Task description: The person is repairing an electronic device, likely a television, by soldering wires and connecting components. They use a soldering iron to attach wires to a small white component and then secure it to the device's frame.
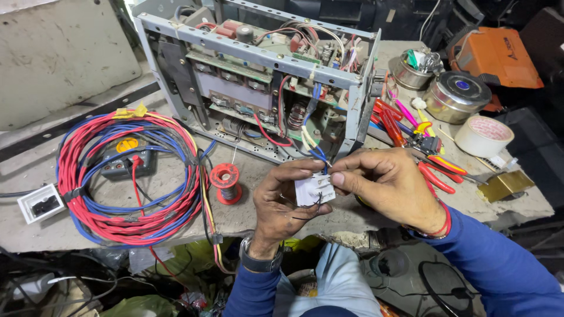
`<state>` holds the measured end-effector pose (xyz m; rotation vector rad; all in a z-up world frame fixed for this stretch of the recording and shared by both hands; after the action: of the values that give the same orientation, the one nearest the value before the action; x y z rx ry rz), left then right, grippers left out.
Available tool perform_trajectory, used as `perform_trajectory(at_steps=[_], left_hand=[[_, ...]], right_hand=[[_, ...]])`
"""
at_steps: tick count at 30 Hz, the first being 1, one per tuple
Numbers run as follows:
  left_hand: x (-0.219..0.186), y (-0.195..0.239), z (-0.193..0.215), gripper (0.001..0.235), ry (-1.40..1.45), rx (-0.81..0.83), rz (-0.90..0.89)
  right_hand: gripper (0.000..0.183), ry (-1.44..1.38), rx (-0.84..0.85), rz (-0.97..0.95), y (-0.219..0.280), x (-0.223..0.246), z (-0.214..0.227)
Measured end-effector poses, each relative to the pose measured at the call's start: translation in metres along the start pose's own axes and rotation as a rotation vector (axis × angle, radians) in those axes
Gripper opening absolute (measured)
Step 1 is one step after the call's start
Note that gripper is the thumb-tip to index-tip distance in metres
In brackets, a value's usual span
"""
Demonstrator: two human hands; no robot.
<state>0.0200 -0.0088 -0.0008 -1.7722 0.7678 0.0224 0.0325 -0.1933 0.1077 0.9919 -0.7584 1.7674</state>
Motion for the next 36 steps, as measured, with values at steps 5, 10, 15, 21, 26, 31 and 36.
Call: perform_trajectory(at_steps=[5,10,15,21,26,31,36], left_hand=[[0.0,0.0,-0.004,0.058,-0.029,-0.043,0.016],[-0.001,0.004,-0.007,0.059,0.005,-0.083,0.051],[-0.003,0.001,-0.008,0.06,0.001,-0.073,0.026],[0.002,0.002,-0.01,0.061,0.035,-0.073,0.023],[0.004,0.002,-0.009,0.06,0.021,-0.084,0.017],[0.002,0.002,-0.008,0.057,0.0,-0.05,-0.018],[-0.001,-0.002,-0.008,0.057,0.007,-0.058,-0.011]], right_hand=[[0.021,-0.103,0.046,0.046,0.003,-0.001,0.004],[0.022,-0.299,-0.043,-0.018,0.018,-0.015,0.04],[0.02,0.105,-0.449,0.039,0.026,-0.047,0.104],[0.04,1.117,-0.423,-0.223,0.001,-0.13,0.111],[0.038,0.929,-0.432,-0.161,-0.009,-0.154,0.105],[0.028,-0.65,-0.371,-0.016,0.019,-0.108,0.114],[0.02,-0.515,-0.354,0.425,0.044,-0.037,0.063]])
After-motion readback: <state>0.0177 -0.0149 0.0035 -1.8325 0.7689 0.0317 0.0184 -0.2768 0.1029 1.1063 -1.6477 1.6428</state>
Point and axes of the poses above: each hand's wrist, its own y-axis away from the middle knuckle, its own z-axis out of the back of the hand, x = y × z, the point moved 2 cm from there along -y, towards the middle knuckle, and after that the axes turned 11 degrees about -z, right-handed, at the moved point
